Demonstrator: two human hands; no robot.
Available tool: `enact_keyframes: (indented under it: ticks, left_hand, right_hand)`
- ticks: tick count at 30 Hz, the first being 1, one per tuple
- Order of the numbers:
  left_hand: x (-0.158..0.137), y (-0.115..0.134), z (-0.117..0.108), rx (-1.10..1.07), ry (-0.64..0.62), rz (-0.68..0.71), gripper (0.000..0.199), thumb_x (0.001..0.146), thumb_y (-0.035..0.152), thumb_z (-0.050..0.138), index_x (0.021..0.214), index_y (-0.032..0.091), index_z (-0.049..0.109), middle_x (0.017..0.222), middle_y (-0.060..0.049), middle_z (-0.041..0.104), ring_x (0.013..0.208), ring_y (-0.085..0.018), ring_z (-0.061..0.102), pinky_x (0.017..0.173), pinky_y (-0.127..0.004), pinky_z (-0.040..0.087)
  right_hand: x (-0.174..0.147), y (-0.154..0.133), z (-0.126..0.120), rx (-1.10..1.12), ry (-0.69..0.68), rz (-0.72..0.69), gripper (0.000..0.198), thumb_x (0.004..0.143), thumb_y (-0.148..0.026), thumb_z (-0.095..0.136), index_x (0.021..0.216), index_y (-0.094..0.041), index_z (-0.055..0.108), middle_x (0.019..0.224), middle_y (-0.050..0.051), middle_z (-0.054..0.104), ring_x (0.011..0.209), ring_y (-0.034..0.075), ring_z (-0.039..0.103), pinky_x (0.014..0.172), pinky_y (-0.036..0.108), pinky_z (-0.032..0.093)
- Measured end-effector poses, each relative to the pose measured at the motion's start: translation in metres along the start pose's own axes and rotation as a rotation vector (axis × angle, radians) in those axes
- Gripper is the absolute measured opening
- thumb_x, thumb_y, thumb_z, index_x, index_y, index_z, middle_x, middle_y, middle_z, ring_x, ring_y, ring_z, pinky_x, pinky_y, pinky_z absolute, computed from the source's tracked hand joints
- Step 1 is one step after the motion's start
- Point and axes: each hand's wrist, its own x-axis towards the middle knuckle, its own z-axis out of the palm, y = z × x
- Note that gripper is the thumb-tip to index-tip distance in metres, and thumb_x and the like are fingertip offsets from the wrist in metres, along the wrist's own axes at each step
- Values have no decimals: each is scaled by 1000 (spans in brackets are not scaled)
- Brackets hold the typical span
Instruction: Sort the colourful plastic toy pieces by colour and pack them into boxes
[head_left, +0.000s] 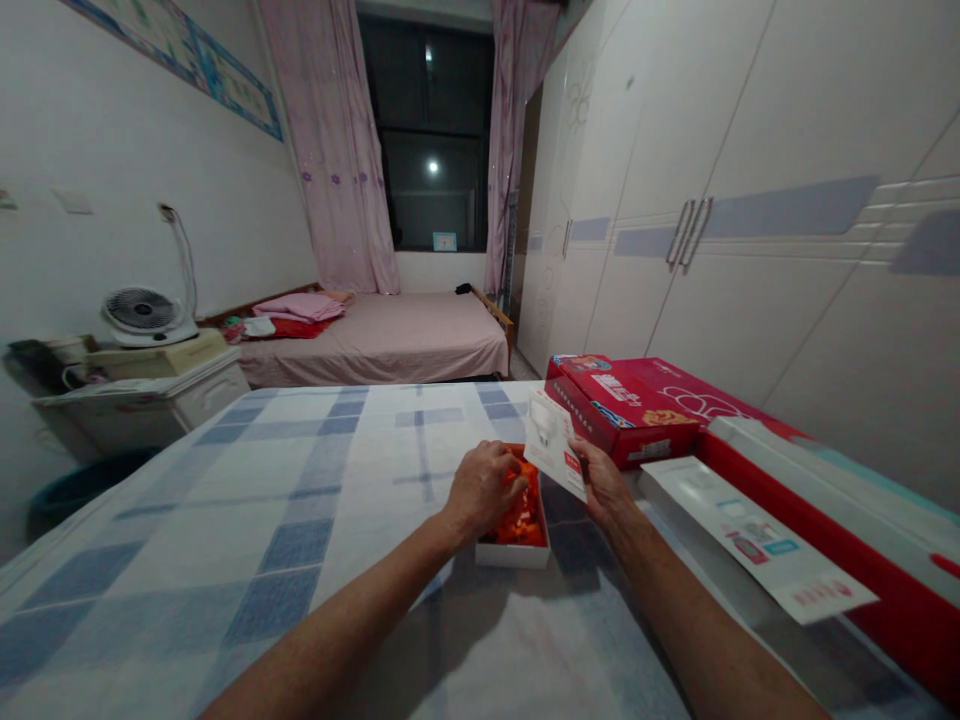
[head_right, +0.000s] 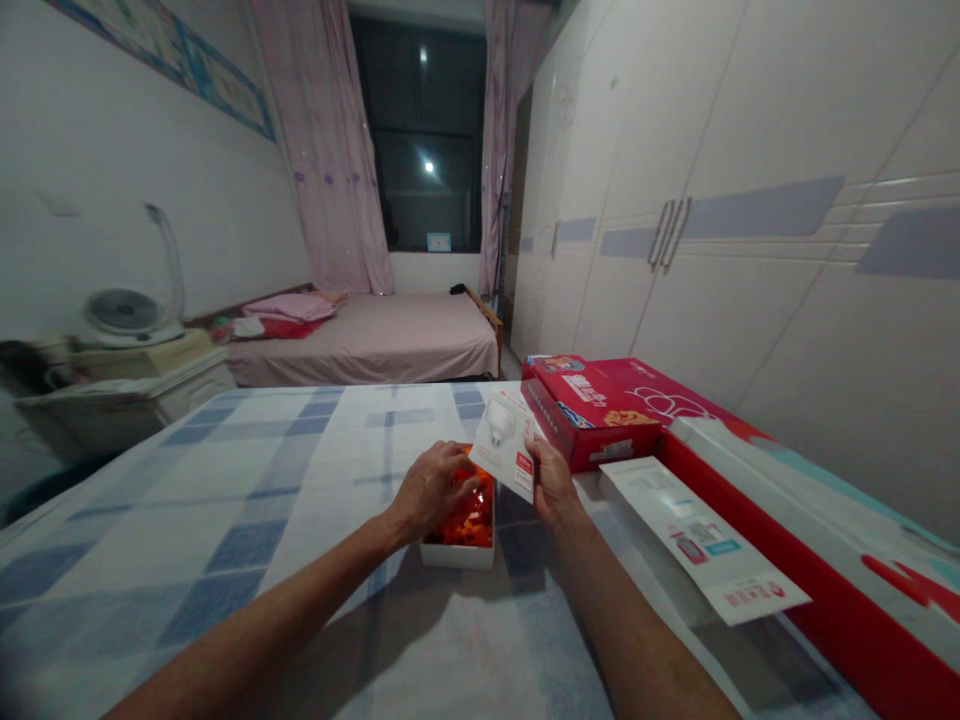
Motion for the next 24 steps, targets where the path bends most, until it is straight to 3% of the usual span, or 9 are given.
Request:
enact_keyframes:
  ticks: [7, 11, 14, 17, 21, 24]
  left_hand:
    - [11, 1, 8, 15, 49, -234, 27, 85, 38, 49, 94, 21, 69, 74, -6, 69, 71, -22, 63, 67, -33, 46]
    - [6, -5, 4, -43, 114, -221, 27, 84, 31, 51, 102, 18, 65, 94, -9, 67, 94, -23, 60, 85, -37, 45]
    - [-7, -11, -6, -122, 174, -225, 28, 89, 27, 40, 105, 16, 61, 109, -9, 63, 105, -19, 57, 93, -34, 44]
    - [-27, -14, -13, -256, 202, -272, 35, 94, 31, 30, 111, 17, 58, 116, -9, 62, 109, -16, 57, 95, -33, 45]
    - [-50, -7, -7, -500, 142, -350, 44, 94, 40, 29, 125, 16, 50, 136, -10, 51, 127, -18, 45, 109, -37, 33]
    - [-57, 2, 2, -564, 97, -397, 52, 94, 44, 27, 135, 14, 40, 146, -12, 38, 135, -22, 34, 111, -41, 30]
  right_hand:
    - [-3, -2, 4, -12, 17, -4, 17, 71, -8, 51, 86, -13, 59, 66, 4, 71, 58, 18, 68, 59, 30, 58]
    - [-11, -7, 10, -124, 10, -30, 19, 68, -10, 53, 85, -13, 60, 63, 2, 69, 53, 17, 65, 51, 26, 54]
    - [-24, -6, 16, -367, -86, -42, 23, 67, -14, 55, 88, -14, 63, 62, 1, 68, 50, 15, 62, 43, 22, 47]
    - [-38, 1, 20, -604, -159, -109, 34, 65, -16, 57, 97, -16, 65, 65, -1, 68, 53, 15, 61, 47, 22, 45]
    - [-46, 16, 19, -816, -11, -288, 42, 61, -13, 59, 101, -20, 65, 55, -6, 63, 51, 13, 55, 50, 22, 41]
    - [-43, 23, 17, -838, 67, -346, 41, 60, -13, 60, 100, -20, 65, 49, -7, 57, 47, 11, 51, 47, 21, 39]
